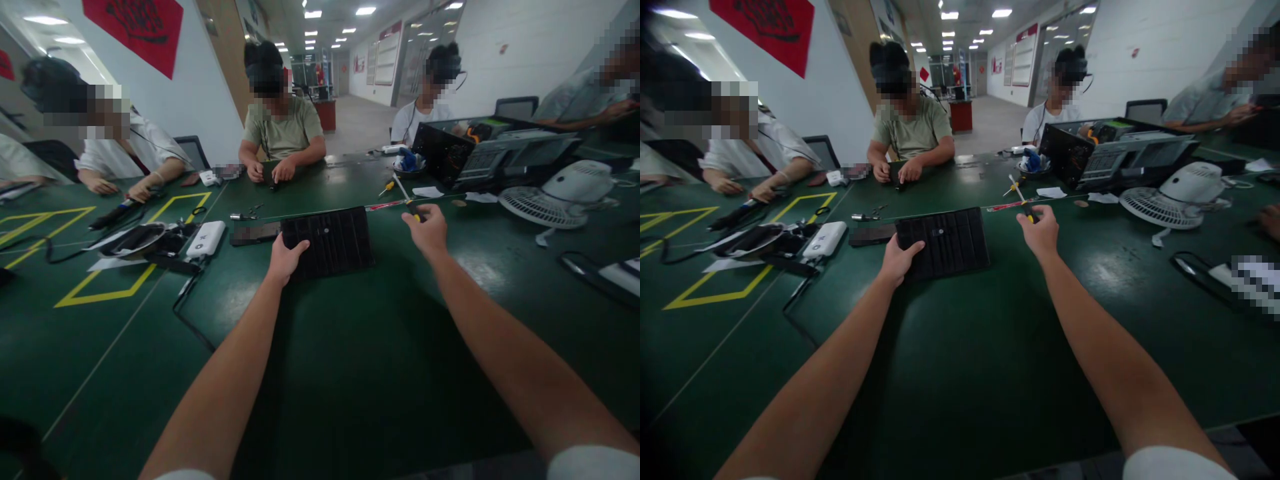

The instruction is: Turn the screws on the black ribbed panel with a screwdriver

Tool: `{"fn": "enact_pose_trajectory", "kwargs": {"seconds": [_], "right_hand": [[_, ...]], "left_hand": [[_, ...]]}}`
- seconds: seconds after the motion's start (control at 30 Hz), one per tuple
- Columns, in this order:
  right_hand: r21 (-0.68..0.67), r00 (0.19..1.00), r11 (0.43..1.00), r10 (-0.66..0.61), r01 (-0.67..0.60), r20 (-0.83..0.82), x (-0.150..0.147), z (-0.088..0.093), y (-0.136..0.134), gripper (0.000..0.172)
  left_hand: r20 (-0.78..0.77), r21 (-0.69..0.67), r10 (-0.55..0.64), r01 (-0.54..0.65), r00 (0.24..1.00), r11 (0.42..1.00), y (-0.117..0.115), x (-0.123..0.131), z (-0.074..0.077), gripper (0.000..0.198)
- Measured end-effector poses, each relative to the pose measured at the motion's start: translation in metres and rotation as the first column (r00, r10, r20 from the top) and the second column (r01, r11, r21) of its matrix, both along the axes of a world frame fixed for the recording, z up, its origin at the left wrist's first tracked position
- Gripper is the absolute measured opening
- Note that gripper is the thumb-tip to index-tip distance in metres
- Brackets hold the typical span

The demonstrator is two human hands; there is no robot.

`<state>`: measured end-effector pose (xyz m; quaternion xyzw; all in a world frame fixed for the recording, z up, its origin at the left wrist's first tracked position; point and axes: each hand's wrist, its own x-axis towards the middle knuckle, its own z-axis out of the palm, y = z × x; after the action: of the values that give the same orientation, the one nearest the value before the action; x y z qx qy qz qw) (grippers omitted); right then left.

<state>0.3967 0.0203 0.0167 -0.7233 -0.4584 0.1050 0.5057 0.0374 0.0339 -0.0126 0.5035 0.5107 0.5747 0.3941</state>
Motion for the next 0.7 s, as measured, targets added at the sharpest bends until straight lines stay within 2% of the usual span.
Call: {"fn": "enact_pose_trajectory", "kwargs": {"seconds": [0.07, 0.17, 0.23, 0.3, 0.37, 0.43, 0.53, 0.6, 0.7], "right_hand": [[0.124, 0.995, 0.988, 0.098, -0.096, -0.007, -0.003, 0.036, -0.009, 0.038], [0.156, 0.941, 0.953, 0.215, -0.261, 0.261, -0.017, 0.101, -0.037, 0.030], [0.157, 0.844, 0.919, 0.252, -0.362, 0.473, -0.029, 0.139, -0.061, 0.028], [0.087, 0.735, 0.890, 0.310, -0.447, 0.603, -0.040, 0.164, -0.081, 0.028], [0.058, 0.669, 0.879, 0.316, -0.473, 0.672, -0.049, 0.175, -0.093, 0.026], [0.013, 0.597, 0.870, 0.328, -0.494, 0.732, -0.055, 0.177, -0.097, 0.023], [-0.086, 0.485, 0.862, 0.360, -0.499, 0.797, -0.059, 0.171, -0.095, 0.019], [-0.156, 0.427, 0.865, 0.384, -0.477, 0.819, -0.061, 0.165, -0.092, 0.023], [-0.208, 0.398, 0.875, 0.395, -0.436, 0.828, -0.062, 0.157, -0.089, 0.031]], "left_hand": [[-0.007, 0.015, 0.015, -0.014, 1.000, 1.000, 0.000, -0.001, 0.001, 0.045], [-0.037, 0.042, 0.033, -0.032, 0.999, 0.999, 0.000, 0.000, 0.000, 0.043], [-0.059, 0.051, 0.038, -0.035, 0.998, 0.998, -0.001, 0.000, -0.001, 0.042], [-0.065, 0.053, 0.042, -0.038, 0.997, 0.998, -0.001, 0.001, -0.003, 0.041], [-0.055, 0.054, 0.041, -0.038, 0.998, 0.998, -0.002, 0.001, -0.004, 0.040], [-0.040, 0.050, 0.034, -0.032, 0.999, 0.998, -0.002, 0.002, -0.005, 0.041], [-0.014, 0.023, 0.028, -0.028, 1.000, 0.999, -0.002, 0.003, -0.005, 0.043], [-0.006, 0.015, 0.016, -0.015, 1.000, 1.000, -0.002, 0.004, -0.005, 0.043], [-0.010, 0.019, 0.010, -0.010, 1.000, 1.000, -0.001, 0.004, -0.005, 0.043]]}}
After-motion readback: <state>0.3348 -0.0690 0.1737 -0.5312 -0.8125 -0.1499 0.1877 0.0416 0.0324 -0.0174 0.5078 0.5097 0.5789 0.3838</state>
